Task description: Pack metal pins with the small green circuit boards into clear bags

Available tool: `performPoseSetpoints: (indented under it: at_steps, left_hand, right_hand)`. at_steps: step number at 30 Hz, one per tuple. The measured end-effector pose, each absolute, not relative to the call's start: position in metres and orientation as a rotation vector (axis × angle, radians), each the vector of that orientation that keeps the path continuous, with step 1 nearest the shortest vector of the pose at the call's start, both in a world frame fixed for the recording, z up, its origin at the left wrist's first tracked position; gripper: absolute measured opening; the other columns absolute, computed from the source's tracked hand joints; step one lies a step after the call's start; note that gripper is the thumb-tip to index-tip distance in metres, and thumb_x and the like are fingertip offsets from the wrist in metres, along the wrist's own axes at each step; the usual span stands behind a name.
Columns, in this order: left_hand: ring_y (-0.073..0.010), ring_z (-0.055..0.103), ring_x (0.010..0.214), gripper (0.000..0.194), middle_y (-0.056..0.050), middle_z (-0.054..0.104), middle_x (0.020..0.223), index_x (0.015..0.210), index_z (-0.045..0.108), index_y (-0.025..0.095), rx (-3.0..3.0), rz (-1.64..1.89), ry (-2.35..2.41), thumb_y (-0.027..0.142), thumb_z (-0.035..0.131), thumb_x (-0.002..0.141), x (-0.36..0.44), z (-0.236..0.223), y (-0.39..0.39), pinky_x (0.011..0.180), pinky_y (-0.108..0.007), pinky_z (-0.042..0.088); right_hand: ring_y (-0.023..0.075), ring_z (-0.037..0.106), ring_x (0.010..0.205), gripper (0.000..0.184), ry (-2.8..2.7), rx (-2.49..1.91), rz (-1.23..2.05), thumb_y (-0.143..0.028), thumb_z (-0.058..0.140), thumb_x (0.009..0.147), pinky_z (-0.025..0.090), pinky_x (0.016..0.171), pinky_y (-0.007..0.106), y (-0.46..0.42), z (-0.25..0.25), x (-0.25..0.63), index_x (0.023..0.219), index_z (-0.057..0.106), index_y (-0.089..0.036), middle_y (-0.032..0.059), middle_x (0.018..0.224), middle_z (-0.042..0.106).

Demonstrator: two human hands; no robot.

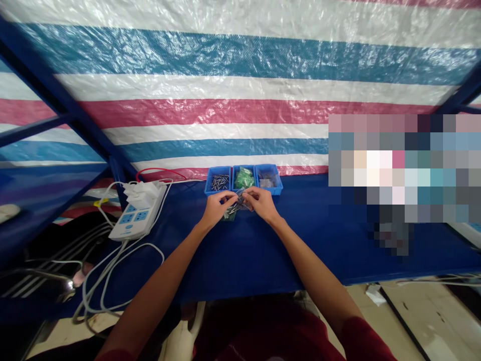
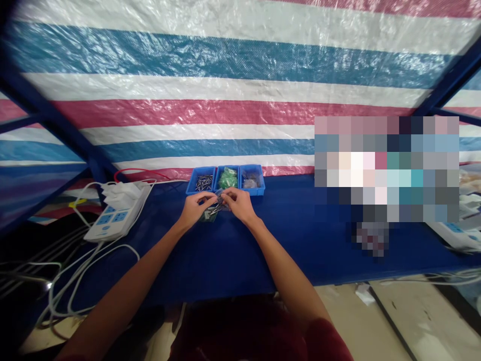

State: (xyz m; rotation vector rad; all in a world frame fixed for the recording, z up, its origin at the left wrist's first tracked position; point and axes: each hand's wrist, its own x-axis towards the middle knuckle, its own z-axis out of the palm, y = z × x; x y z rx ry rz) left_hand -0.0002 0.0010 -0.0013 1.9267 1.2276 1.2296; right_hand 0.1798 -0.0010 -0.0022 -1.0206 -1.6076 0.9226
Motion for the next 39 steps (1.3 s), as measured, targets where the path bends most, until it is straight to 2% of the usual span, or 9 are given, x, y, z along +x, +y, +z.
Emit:
performPoseSetpoints:
  at_steps: [6, 17, 21, 24, 28, 31, 34, 37, 39]
  left_hand:
    - [-0.0168, 0.062, 0.071, 0.023, -0.004, 0.070, 0.079, 0.082, 0.070, 0.018, 1.946, 1.183, 1.150, 0.040, 0.064, 0.078, -0.002, -0.004, 0.003, 0.067, -0.029, 0.050]
    - [-0.0109, 0.046, 0.058, 0.006, 0.003, 0.052, 0.063, 0.072, 0.058, 0.018, 2.121, 1.049, 1.177, 0.022, 0.054, 0.074, -0.001, 0.001, -0.002, 0.057, -0.023, 0.037]
    - [-0.0109, 0.044, 0.056, 0.016, 0.003, 0.048, 0.058, 0.064, 0.054, 0.017, 2.159, 0.993, 1.210, 0.025, 0.052, 0.079, -0.002, 0.002, -0.001, 0.056, -0.023, 0.036]
    - [-0.0120, 0.047, 0.057, 0.028, 0.002, 0.051, 0.058, 0.060, 0.053, 0.017, 2.106, 1.016, 1.198, 0.033, 0.053, 0.083, -0.003, 0.001, -0.001, 0.057, -0.023, 0.039]
    - [-0.0139, 0.055, 0.064, 0.030, -0.001, 0.060, 0.065, 0.066, 0.060, 0.016, 1.956, 1.076, 1.162, 0.041, 0.058, 0.083, -0.004, 0.001, 0.002, 0.061, -0.024, 0.043]
    - [-0.0118, 0.053, 0.060, 0.027, -0.001, 0.059, 0.065, 0.072, 0.062, 0.015, 1.764, 1.101, 1.086, 0.040, 0.062, 0.081, -0.004, 0.001, 0.005, 0.060, -0.024, 0.042]
    - [-0.0071, 0.043, 0.048, 0.026, 0.003, 0.052, 0.059, 0.086, 0.062, 0.016, 1.487, 1.083, 0.920, 0.039, 0.069, 0.077, -0.004, 0.003, 0.007, 0.049, -0.021, 0.035]
    - [-0.0041, 0.035, 0.042, 0.045, 0.008, 0.048, 0.055, 0.110, 0.051, 0.023, 1.239, 1.034, 0.768, 0.033, 0.075, 0.074, -0.005, 0.004, 0.005, 0.046, -0.017, 0.028]
    - [-0.0032, 0.033, 0.040, 0.051, 0.009, 0.048, 0.055, 0.113, 0.044, 0.027, 1.157, 0.990, 0.721, 0.029, 0.076, 0.073, -0.005, 0.005, 0.003, 0.045, -0.016, 0.027]
  right_hand:
    - [0.0147, 0.055, 0.064, 0.018, -1.743, -1.076, 0.595, -0.033, 0.062, 0.084, 0.044, 0.064, 0.027, 0.000, -0.002, 0.180, 0.080, 0.073, -0.019, 0.0031, 0.073, 0.063]
    - [0.0139, 0.056, 0.064, 0.017, -1.775, -1.032, 0.660, -0.028, 0.058, 0.086, 0.044, 0.066, 0.026, -0.002, -0.002, 0.177, 0.079, 0.071, -0.018, 0.0024, 0.075, 0.067]
    - [0.0134, 0.055, 0.066, 0.015, -1.782, -1.042, 0.619, -0.028, 0.059, 0.086, 0.045, 0.067, 0.025, -0.001, -0.002, 0.178, 0.090, 0.070, -0.019, 0.0034, 0.083, 0.063]
    - [0.0134, 0.055, 0.068, 0.012, -1.825, -1.028, 0.623, -0.025, 0.060, 0.085, 0.045, 0.067, 0.025, 0.001, -0.005, 0.178, 0.086, 0.069, -0.018, 0.0033, 0.083, 0.061]
    - [0.0134, 0.054, 0.066, 0.010, -1.783, -1.100, 0.580, -0.020, 0.058, 0.083, 0.046, 0.067, 0.026, 0.003, -0.007, 0.180, 0.081, 0.068, -0.018, 0.0023, 0.080, 0.060]
    - [0.0129, 0.054, 0.064, 0.024, -1.724, -1.069, 0.539, -0.015, 0.054, 0.083, 0.048, 0.065, 0.027, 0.003, -0.008, 0.182, 0.102, 0.067, -0.019, 0.0045, 0.092, 0.061]
    - [0.0136, 0.057, 0.071, 0.039, -1.795, -0.976, 0.484, -0.012, 0.050, 0.085, 0.051, 0.067, 0.028, 0.003, -0.009, 0.183, 0.120, 0.061, -0.024, 0.0073, 0.110, 0.057]
    - [0.0148, 0.058, 0.078, 0.035, -1.870, -0.901, 0.423, -0.016, 0.050, 0.090, 0.052, 0.071, 0.030, 0.002, -0.012, 0.182, 0.121, 0.063, -0.026, 0.0076, 0.115, 0.055]
    - [0.0152, 0.058, 0.079, 0.027, -1.885, -0.873, 0.408, -0.022, 0.052, 0.092, 0.052, 0.073, 0.030, 0.002, -0.013, 0.180, 0.114, 0.066, -0.026, 0.0073, 0.111, 0.057]
